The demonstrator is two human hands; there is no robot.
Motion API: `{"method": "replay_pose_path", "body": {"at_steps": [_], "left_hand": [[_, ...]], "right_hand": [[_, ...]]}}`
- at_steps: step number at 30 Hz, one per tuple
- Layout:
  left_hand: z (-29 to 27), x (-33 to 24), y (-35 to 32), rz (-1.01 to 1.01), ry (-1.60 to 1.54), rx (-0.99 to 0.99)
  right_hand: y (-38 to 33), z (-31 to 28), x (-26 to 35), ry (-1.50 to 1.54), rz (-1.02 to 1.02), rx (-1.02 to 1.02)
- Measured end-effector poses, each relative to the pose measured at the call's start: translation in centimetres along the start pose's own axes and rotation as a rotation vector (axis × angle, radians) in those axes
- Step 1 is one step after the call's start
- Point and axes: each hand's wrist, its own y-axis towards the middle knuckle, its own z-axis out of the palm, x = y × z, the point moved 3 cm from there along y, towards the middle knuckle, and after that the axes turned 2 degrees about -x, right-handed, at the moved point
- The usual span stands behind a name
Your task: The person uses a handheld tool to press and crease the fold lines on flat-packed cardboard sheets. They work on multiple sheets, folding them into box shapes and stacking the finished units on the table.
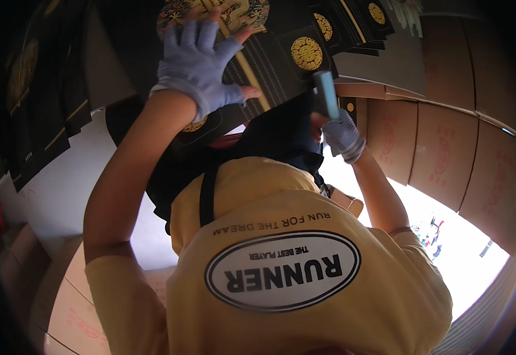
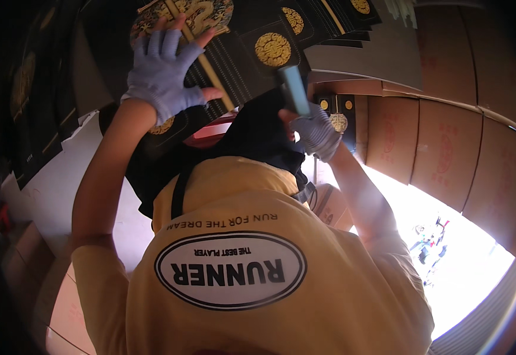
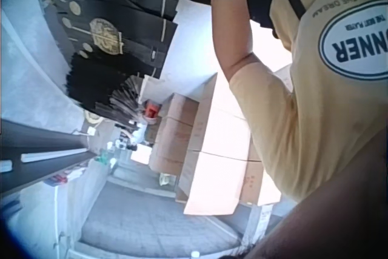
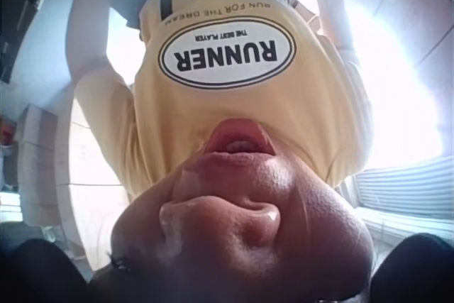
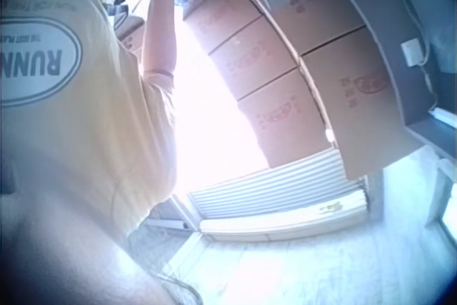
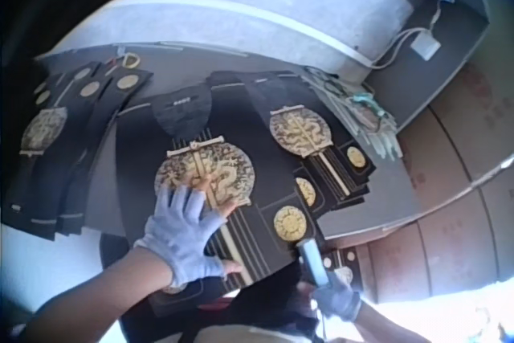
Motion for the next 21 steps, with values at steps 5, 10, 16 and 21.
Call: {"method": "replay_pose_path", "body": {"at_steps": [5,10,16,21], "left_hand": [[-0.4,-0.9,0.6,-0.046,-0.091,0.028],[-1.3,-1.5,1.4,-0.099,-0.210,0.092],[-1.3,-1.9,1.6,-0.159,-0.110,0.104],[-2.1,-1.8,1.7,-0.138,-0.193,0.150]], "right_hand": [[-1.2,1.4,-0.4,-0.021,0.029,0.038],[-2.1,7.2,-1.4,-0.164,0.035,0.267],[-2.1,10.4,0.4,-0.293,0.002,0.375],[-1.3,11.7,0.7,-0.497,0.093,0.293]]}}
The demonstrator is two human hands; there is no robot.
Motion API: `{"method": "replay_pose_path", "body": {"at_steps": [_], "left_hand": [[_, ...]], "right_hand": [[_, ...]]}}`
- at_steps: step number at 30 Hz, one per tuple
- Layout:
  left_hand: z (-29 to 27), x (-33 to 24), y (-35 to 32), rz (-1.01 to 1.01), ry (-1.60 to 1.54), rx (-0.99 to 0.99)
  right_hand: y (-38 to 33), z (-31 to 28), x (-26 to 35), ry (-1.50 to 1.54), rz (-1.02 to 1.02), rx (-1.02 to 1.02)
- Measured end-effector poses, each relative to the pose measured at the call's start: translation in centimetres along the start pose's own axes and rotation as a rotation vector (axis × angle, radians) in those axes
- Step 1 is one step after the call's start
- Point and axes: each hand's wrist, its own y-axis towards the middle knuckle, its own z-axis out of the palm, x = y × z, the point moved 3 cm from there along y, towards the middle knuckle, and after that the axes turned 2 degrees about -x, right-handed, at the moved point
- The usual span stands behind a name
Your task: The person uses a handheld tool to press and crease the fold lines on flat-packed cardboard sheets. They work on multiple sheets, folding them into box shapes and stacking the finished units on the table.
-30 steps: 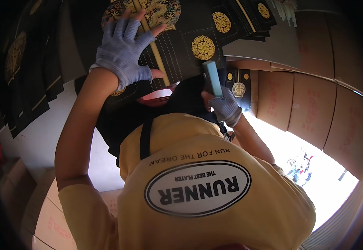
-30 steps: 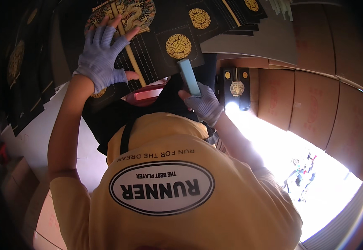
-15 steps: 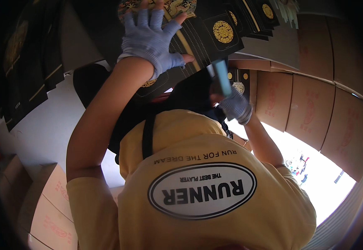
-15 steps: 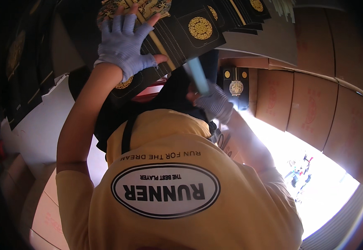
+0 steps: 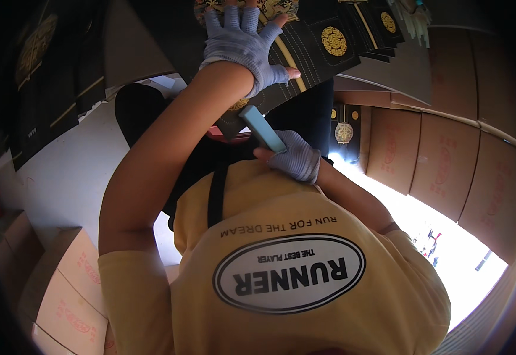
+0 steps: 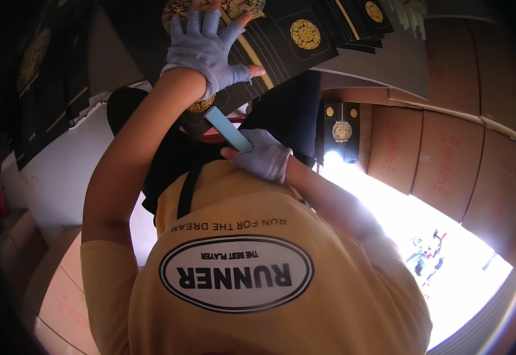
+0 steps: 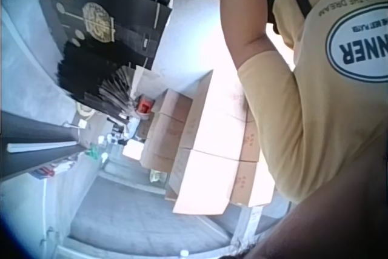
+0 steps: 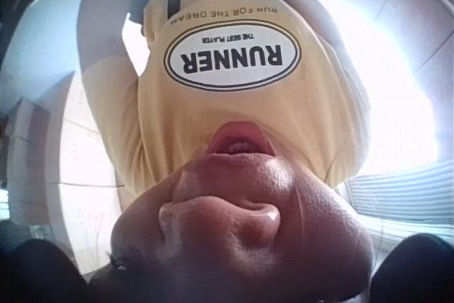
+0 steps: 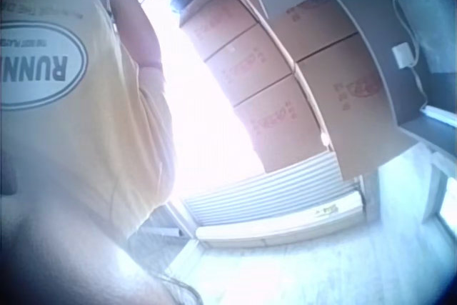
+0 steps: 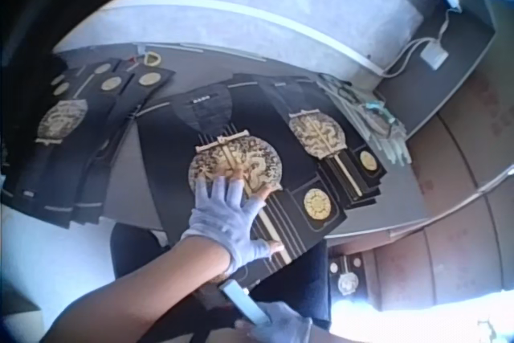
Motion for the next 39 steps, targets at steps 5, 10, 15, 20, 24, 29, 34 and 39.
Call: {"method": "replay_pose_path", "body": {"at_steps": [5,10,15,20,24,29,34,39], "left_hand": [[-0.5,-0.3,0.8,-0.063,0.025,0.155],[1.4,-0.3,0.0,-0.068,0.063,-0.126],[2.2,-1.5,-0.2,-0.107,0.100,-0.139],[1.2,-2.2,-2.8,0.032,0.057,-0.164],[0.2,0.3,-4.5,0.420,0.065,-0.152],[-2.1,-0.4,0.7,0.934,0.025,-0.308],[2.4,1.1,6.7,0.436,0.215,-0.267],[1.8,5.4,9.8,-0.404,0.227,-0.236]], "right_hand": [[0.0,-0.1,-0.4,-0.086,-0.005,-0.024],[-2.7,-3.4,-1.7,-0.278,0.093,-0.248],[-4.8,-2.2,-2.3,0.823,-0.364,0.021],[-5.5,-1.5,-1.9,1.087,-0.246,-0.071],[-8.6,-7.3,-3.0,0.789,-0.409,-0.126],[-8.5,-22.0,-2.7,0.429,-0.584,-0.495],[-8.4,-18.9,2.1,0.479,-0.798,-0.791],[-5.6,-8.9,-5.8,0.575,-0.262,-0.400]]}}
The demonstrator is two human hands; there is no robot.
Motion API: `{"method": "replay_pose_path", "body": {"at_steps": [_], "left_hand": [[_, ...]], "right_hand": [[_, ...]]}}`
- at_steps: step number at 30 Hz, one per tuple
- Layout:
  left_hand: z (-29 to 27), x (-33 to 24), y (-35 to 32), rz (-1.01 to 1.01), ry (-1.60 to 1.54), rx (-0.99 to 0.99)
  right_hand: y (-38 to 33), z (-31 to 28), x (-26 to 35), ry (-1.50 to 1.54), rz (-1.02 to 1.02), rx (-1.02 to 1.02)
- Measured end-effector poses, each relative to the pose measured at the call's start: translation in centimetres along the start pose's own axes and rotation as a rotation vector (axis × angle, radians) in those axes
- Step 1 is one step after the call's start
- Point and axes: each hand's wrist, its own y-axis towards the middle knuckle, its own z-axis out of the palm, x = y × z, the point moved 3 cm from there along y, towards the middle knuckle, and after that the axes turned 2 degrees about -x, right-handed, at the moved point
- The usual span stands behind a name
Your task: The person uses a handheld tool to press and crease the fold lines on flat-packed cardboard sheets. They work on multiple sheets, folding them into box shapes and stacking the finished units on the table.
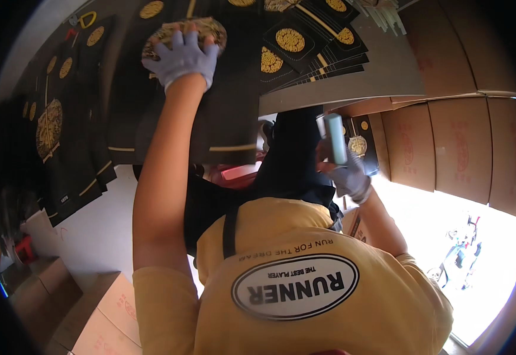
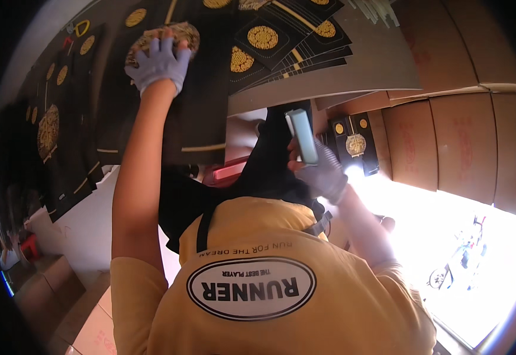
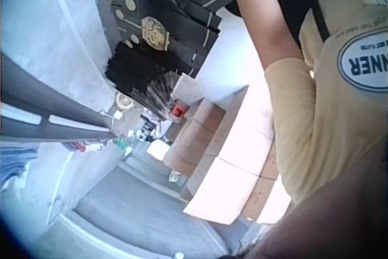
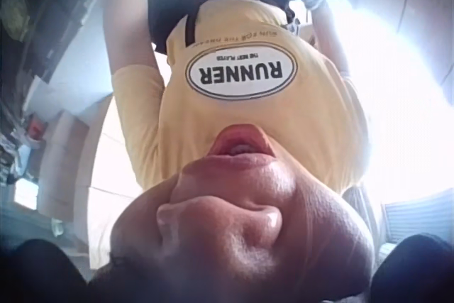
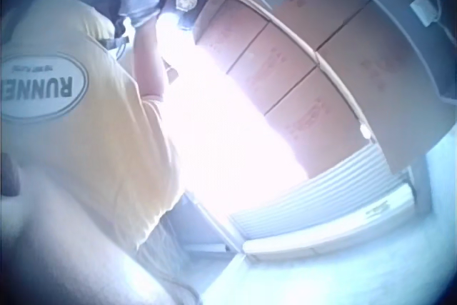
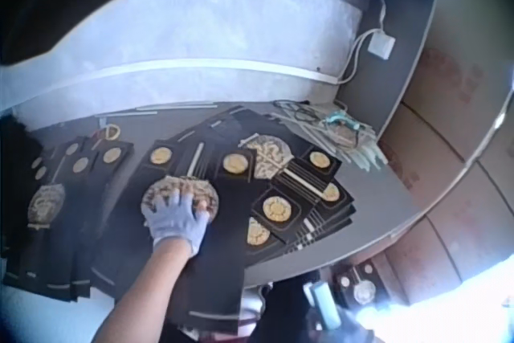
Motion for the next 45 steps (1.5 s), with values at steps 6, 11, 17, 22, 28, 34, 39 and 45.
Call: {"method": "replay_pose_path", "body": {"at_steps": [6,11,17,22,28,34,39,45], "left_hand": [[-1.8,-1.8,0.7,-0.203,-0.090,0.013],[-3.9,-2.4,-0.2,-0.208,-0.171,0.035],[-4.6,-2.8,0.0,-0.234,-0.126,0.127],[-6.9,-1.7,1.6,-0.110,-0.108,0.412],[-2.3,-1.5,-0.3,0.033,-0.054,-0.252],[-0.4,-1.4,1.1,0.163,-0.201,-0.114],[0.1,-1.2,1.5,0.157,-0.213,-0.127],[-2.5,-2.4,1.1,0.096,-0.163,0.025]], "right_hand": [[1.7,5.7,-4.2,0.336,0.088,0.064],[2.0,8.8,-2.2,0.155,0.119,0.157],[2.6,9.8,-2.0,0.118,0.155,0.173],[3.4,6.0,-1.5,0.207,0.049,0.073],[3.0,3.8,-0.8,0.150,0.090,0.057],[2.8,6.1,-1.4,0.122,0.128,0.094],[3.3,6.5,-1.4,-0.092,0.222,0.018],[4.8,-0.2,1.1,-0.187,0.128,-0.028]]}}
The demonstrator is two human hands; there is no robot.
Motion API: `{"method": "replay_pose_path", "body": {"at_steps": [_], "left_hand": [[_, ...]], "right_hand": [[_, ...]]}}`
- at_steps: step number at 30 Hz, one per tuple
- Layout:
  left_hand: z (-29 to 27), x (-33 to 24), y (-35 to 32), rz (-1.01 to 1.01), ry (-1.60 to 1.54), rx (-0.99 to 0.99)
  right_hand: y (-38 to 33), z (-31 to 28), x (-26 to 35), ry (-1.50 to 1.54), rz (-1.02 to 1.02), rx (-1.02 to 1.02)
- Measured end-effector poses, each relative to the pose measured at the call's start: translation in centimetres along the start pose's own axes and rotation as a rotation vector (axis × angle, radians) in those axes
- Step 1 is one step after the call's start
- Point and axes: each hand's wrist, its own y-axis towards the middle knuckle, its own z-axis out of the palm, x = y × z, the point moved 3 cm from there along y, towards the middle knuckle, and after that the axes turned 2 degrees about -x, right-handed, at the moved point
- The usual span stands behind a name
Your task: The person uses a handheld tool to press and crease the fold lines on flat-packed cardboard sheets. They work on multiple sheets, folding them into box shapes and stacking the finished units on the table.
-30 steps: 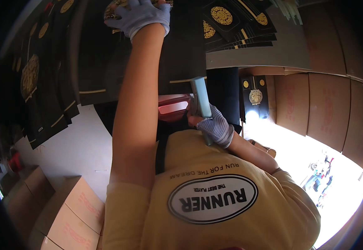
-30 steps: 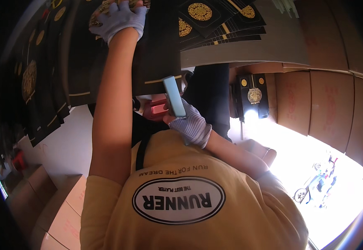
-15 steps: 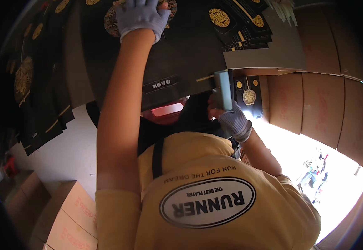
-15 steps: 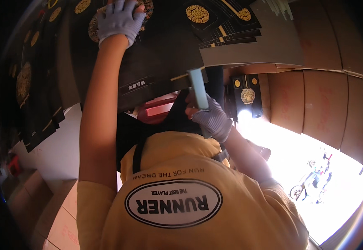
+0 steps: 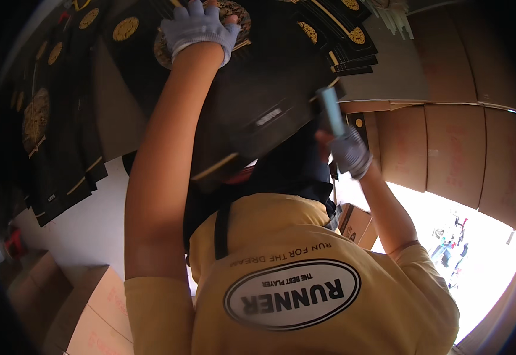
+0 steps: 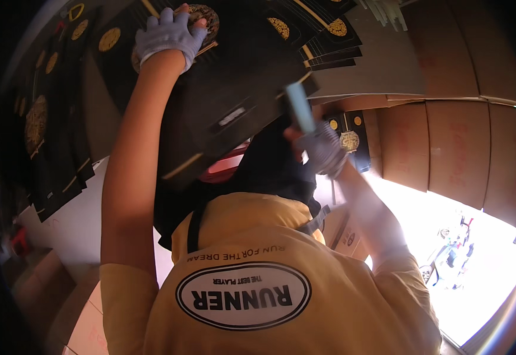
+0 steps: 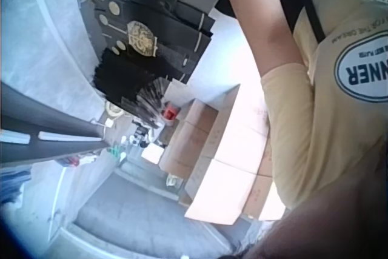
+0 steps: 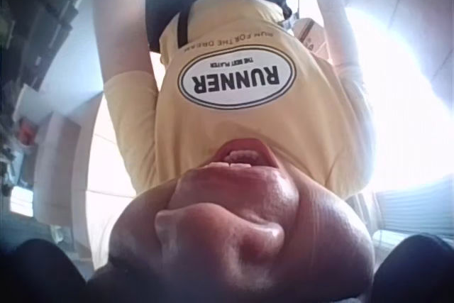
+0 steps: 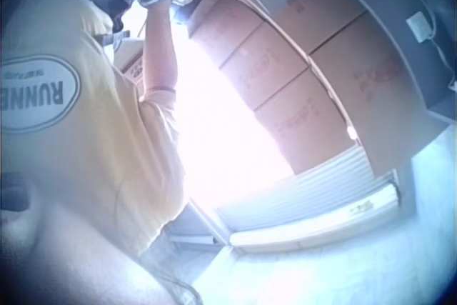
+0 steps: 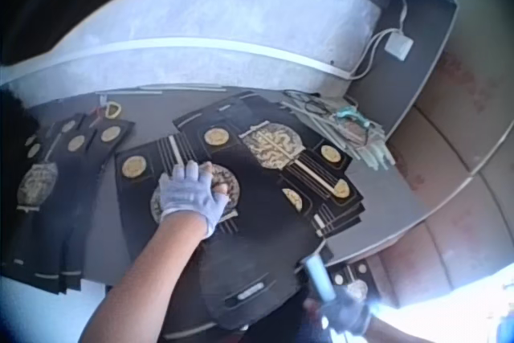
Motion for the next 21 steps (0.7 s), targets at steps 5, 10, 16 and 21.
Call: {"method": "replay_pose_path", "body": {"at_steps": [5,10,16,21], "left_hand": [[-0.3,-0.5,-0.8,-0.037,-0.025,-0.090],[1.7,0.0,-0.7,-0.018,-0.014,-0.244],[2.5,0.4,-0.2,-0.014,-0.010,-0.230],[1.9,0.4,-0.3,-0.020,-0.029,-0.201]], "right_hand": [[0.4,-3.5,-0.9,0.201,-0.073,0.108],[-1.5,3.8,-2.1,0.026,0.077,0.281],[-3.3,6.6,-2.7,-0.136,0.036,0.431],[-3.6,7.3,-1.8,-0.205,0.137,0.349]]}}
